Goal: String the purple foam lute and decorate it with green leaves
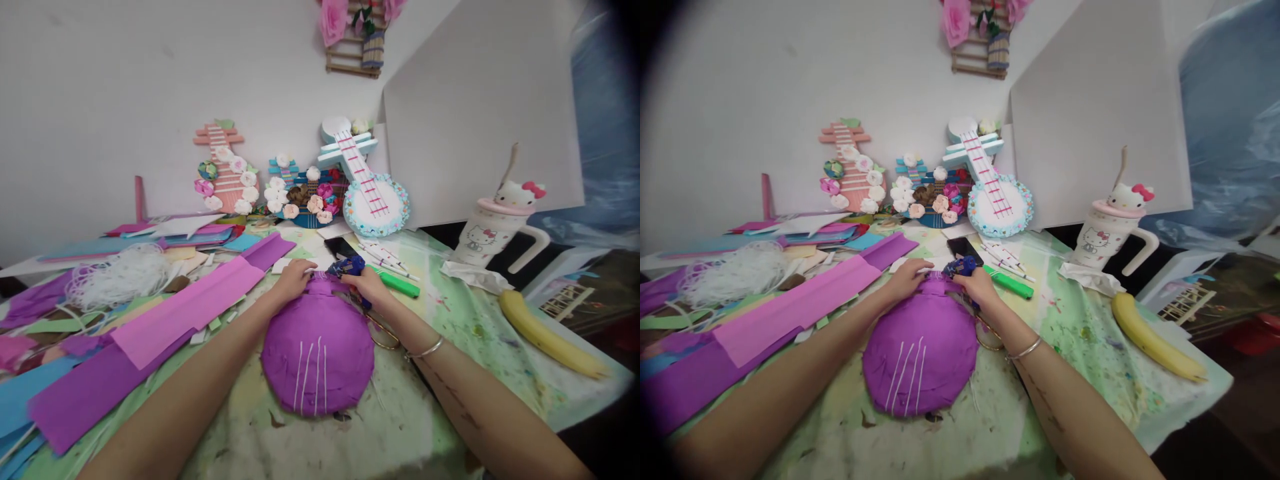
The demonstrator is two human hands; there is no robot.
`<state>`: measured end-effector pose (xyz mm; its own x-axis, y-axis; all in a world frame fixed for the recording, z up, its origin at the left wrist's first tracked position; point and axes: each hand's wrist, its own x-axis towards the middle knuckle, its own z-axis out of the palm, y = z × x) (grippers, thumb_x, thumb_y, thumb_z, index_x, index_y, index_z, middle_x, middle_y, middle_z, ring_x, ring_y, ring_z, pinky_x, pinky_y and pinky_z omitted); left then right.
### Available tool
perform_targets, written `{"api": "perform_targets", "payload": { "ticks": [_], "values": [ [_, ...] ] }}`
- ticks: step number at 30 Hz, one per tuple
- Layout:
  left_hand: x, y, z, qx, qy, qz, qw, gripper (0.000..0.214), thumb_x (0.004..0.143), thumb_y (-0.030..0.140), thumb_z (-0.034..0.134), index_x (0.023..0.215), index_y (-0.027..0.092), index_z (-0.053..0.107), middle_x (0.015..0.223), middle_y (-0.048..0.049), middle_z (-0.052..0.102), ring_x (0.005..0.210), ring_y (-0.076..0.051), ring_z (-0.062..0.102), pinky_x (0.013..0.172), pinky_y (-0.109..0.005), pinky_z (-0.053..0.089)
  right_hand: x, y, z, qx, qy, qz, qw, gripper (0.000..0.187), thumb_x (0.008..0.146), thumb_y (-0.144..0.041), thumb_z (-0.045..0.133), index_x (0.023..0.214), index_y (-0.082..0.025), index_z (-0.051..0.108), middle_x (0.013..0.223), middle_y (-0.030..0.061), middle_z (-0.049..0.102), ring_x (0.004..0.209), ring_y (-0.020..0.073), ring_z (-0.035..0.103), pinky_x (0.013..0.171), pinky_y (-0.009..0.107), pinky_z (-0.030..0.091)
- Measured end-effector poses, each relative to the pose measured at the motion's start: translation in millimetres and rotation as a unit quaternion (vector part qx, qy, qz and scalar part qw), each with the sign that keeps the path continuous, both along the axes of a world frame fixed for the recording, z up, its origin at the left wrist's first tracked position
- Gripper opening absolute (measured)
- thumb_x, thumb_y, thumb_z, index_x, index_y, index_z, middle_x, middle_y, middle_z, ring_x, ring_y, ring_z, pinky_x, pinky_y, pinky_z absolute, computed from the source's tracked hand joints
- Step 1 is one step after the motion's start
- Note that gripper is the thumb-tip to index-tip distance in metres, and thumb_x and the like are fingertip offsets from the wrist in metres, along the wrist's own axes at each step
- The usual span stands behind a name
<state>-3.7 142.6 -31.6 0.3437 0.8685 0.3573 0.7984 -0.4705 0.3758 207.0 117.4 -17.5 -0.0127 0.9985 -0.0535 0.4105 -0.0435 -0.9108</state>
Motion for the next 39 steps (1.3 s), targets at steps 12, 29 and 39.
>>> {"api": "perform_targets", "payload": {
  "ticks": [12,29,39],
  "values": [
    [-3,17,-13.2,-0.006,0.052,-0.067,0.996,0.039,0.08,0.011,0.045,0.109,0.025,0.067,0.117,-0.002,0.066,0.114,-0.022,0.052,0.103,-0.041,0.036,1,6,-6.8,-0.003,-0.014,0.017,1.0,0.029,0.069,-0.029,0.064,0.048,-0.018,0.047,0.034,-0.0044,0.043,0.029,0.0085,0.038,0.032,0.022,0.028],
    [-3,10,-13.8,0.047,-0.011,-0.06,0.997,0.028,0.074,0.008,0.053,0.093,0.02,0.071,0.102,-0.0042,0.071,0.101,-0.02,0.061,0.093,-0.036,0.044,9,2,4.4,-0.04,-0.004,0.044,0.998,0.029,0.067,-0.026,0.065,0.047,-0.018,0.046,0.035,-0.0041,0.043,0.031,0.0086,0.039,0.035,0.022,0.028],
    [-3,8,-13.8,0.079,-0.027,-0.083,0.993,0.029,0.076,0.008,0.054,0.093,0.021,0.073,0.098,-0.0061,0.068,0.095,-0.021,0.058,0.09,-0.039,0.043,16,4,6.0,-0.044,-0.011,0.044,0.998,0.02,0.066,-0.027,0.066,0.054,-0.016,0.053,0.04,-0.0029,0.048,0.034,0.0082,0.04,0.036,0.022,0.029]
  ]
}}
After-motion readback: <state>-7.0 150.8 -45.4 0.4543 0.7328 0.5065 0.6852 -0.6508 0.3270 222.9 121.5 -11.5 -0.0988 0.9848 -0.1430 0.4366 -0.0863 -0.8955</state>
